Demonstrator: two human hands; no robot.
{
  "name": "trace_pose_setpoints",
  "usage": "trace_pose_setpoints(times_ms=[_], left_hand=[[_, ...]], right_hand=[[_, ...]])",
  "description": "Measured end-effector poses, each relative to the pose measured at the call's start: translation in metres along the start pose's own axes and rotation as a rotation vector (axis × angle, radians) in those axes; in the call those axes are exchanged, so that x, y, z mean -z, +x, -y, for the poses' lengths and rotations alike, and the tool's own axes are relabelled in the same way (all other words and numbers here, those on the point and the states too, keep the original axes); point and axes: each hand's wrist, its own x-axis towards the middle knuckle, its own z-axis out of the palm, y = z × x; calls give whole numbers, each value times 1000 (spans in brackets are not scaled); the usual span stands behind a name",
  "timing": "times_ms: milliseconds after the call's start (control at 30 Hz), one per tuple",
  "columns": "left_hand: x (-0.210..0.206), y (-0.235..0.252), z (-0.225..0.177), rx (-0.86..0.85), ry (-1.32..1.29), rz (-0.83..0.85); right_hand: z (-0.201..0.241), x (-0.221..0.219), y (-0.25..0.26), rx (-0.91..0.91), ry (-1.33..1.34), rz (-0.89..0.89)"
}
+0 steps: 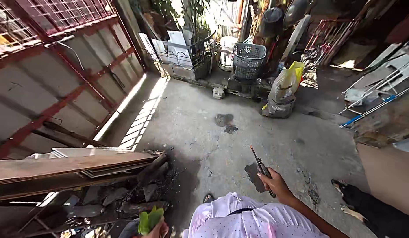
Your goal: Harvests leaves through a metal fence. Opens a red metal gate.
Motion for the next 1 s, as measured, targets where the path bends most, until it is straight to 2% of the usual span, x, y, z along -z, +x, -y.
trace_pose_setpoints(times_ms=[100, 200, 300, 400, 467, 533, 667, 833, 1000], left_hand=[[-49, 57, -109, -114, -174, 149], [-88, 89, -200, -103, -205, 228], [-120, 133, -258, -82, -222, 326], [-146, 182, -298, -99, -317, 378], [-162, 210, -320, -95, -425, 330], [-177, 235, -348, -88, -529, 230], [-194, 277, -423, -125, -635, 106], [-202, 350, -505, -305, -597, 34], [-191, 458, -579, -463, -484, -56]], right_hand=[[46, -29, 56, 5, -51, 26], [86, -64, 113, 95, -53, 3], [120, -109, 183, 54, 119, 8], [157, -158, 271, 84, 167, 132], [191, -197, 336, 116, 148, 229], [243, -242, 398, 160, 107, 344], [359, -346, 479, 224, 27, 646], [466, -489, 520, 133, 46, 963], [534, -620, 546, 134, 101, 1136]])
